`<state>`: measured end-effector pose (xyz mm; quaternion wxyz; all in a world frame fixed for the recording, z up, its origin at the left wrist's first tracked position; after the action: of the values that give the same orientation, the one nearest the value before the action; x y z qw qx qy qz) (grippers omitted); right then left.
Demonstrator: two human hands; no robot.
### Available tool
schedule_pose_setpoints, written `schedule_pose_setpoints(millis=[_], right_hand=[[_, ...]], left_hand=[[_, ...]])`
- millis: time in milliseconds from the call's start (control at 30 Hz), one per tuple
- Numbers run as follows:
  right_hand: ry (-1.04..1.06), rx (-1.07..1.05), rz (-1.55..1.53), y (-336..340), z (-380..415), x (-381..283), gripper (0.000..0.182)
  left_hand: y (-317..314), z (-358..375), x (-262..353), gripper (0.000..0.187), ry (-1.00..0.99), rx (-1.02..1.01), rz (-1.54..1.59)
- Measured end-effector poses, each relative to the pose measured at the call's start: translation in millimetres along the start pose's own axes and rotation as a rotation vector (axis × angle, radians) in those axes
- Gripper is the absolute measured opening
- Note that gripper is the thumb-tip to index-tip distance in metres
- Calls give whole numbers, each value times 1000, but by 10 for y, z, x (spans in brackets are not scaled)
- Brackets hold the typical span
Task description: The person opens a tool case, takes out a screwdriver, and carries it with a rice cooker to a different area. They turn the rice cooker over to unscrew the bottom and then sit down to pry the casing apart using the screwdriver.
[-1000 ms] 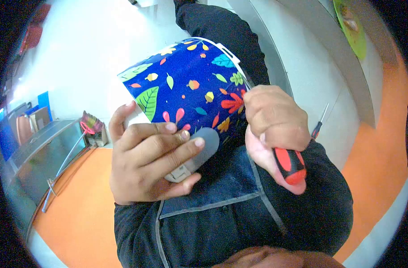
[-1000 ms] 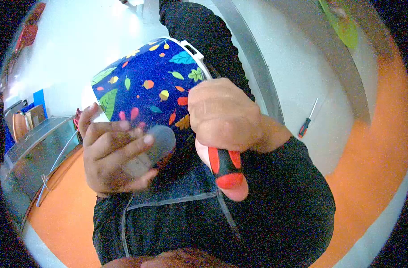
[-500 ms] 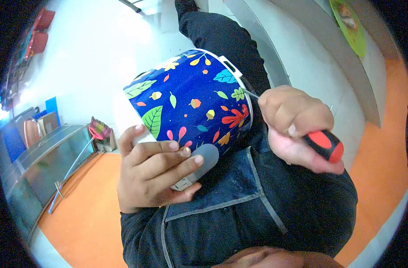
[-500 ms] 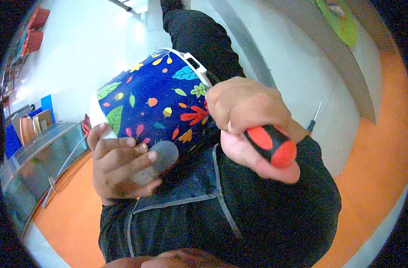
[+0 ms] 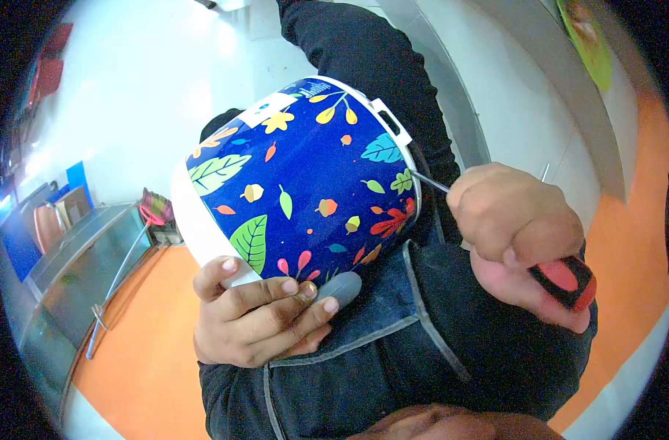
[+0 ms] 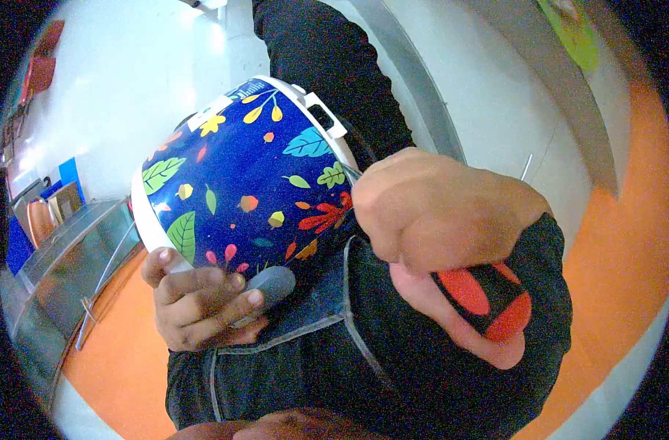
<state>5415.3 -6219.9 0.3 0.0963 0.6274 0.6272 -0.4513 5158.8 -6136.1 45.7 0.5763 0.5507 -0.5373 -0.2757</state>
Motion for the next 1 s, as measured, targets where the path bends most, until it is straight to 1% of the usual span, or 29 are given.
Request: schedule_pose_setpoints(millis=[67, 167, 200, 300, 333, 433, 533, 600, 633, 667, 700, 733, 800, 867, 900, 967, 1000], right_hand=[[14, 72, -65, 8, 18, 18, 67], [-45, 134, -346, 52, -74, 53, 67], [-86, 189, -430, 123, -51, 41, 66], [-74, 207, -589, 224, 3, 61, 62], [-35, 201, -588, 159, 19, 73, 61], [28, 227, -571, 9, -8, 62, 69], [-62, 223, -540, 2, -125, 142, 80], [-152, 253, -488, -21, -205, 202, 90], [-202, 271, -338, -57, -274, 213, 86], [-315, 297, -10, -51, -402, 123, 82], [-405, 334, 135, -46, -487, 87, 80], [-494, 384, 194, -23, -531, 113, 79], [-456, 628, -363, 192, -391, 316, 84], [-429, 556, -484, 661, -191, 586, 80], [-411, 563, -564, 809, -147, 632, 73], [-317, 507, -724, 791, -89, 627, 76], [-304, 505, -661, 707, -87, 588, 77]], left_hand=[[24, -15, 33, 32, 41, -43, 2], [65, 52, -39, 32, 54, 26, 21], [96, 99, -4, 27, 95, 1, -16], [-3, 213, 41, 25, 222, 188, -29], [-15, 250, 27, 27, 225, 206, -33], [-33, 298, 4, 32, 204, 243, -51], [-48, 221, 20, 30, 236, 274, -30], [-69, 178, 6, 27, 214, 244, -59], [-89, 139, 11, 27, 209, 219, -71], [-102, 76, 24, 27, 202, 196, -84], [-92, 22, 39, 27, 192, 173, -97], [-61, -21, 50, 30, 185, 147, -78], [-159, -6, 23, 29, 192, 139, -79], [-150, -4, 5, 29, 193, 133, -60], [-150, -51, 34, 29, 192, 135, -48], [-142, -30, 15, 30, 197, 150, -34], [-155, -20, -6, 30, 198, 161, -32]])
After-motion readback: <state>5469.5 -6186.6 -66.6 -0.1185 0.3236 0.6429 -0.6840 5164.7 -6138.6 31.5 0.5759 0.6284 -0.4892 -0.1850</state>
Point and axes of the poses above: each hand's wrist, its own z-axis away from the middle knuckle, its own y-axis out of the back of the hand, x = y × z, the point moved 3 cm from there along -z, towards the middle knuckle, and after that the axes turned 10 degrees about -z, right-handed, at the moved point
